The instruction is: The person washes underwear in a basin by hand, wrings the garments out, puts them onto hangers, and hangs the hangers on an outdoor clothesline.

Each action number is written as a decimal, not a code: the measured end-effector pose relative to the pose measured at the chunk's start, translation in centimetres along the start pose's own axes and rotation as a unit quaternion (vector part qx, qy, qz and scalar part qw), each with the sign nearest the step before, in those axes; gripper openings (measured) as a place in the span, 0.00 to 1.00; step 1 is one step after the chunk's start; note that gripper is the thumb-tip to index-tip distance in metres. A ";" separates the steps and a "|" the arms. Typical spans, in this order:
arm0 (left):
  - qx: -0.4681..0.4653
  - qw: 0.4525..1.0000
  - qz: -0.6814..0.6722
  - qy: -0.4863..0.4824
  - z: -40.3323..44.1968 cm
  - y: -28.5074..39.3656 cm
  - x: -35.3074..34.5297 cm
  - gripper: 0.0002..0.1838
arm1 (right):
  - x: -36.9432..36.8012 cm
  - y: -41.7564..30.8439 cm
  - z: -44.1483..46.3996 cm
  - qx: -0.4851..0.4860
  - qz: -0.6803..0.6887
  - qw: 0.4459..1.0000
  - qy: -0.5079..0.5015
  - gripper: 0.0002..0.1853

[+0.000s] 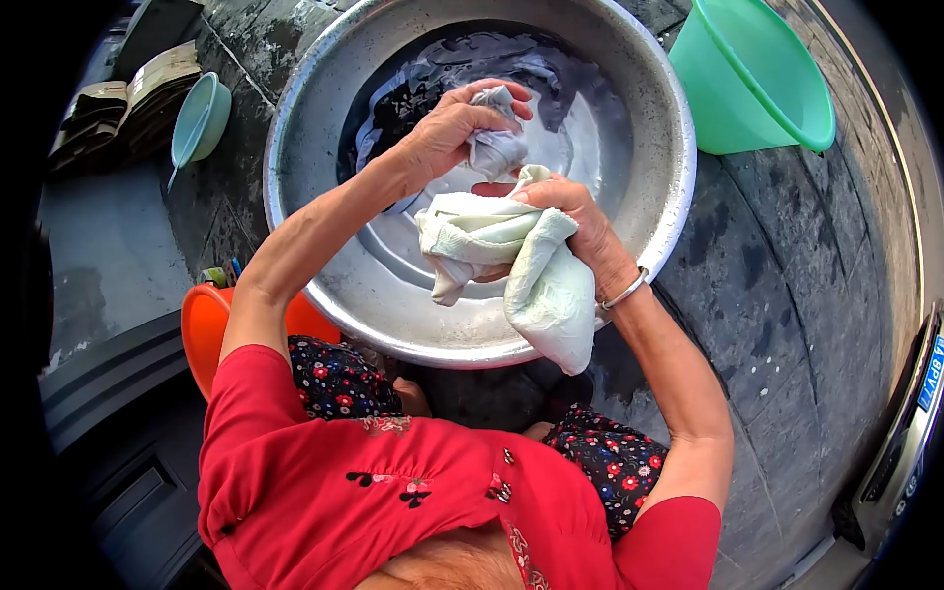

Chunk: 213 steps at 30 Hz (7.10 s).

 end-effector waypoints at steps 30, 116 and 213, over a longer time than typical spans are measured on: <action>0.064 0.993 0.101 -0.012 -2.5 -5.0 -4.6 0.17 | 1.9 7.7 0.0 0.048 -0.253 0.966 0.031 0.12; 0.144 0.988 0.023 0.057 -6.8 6.6 -5.2 0.32 | -3.3 -6.2 0.4 -0.055 -0.632 0.746 0.204 0.04; 0.063 0.875 -0.476 0.066 -43.4 34.6 -26.4 0.20 | -39.6 -31.0 -28.8 0.136 0.013 0.936 0.326 0.12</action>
Point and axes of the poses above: each hand's wrist, its own z-axis towards the middle knuckle, its own x-axis out of the back of the hand, y = z × x, the point moved 1 cm from there along z, towards the middle knuckle, and after that the axes turned 15 degrees about -z, right-handed, at the moved point
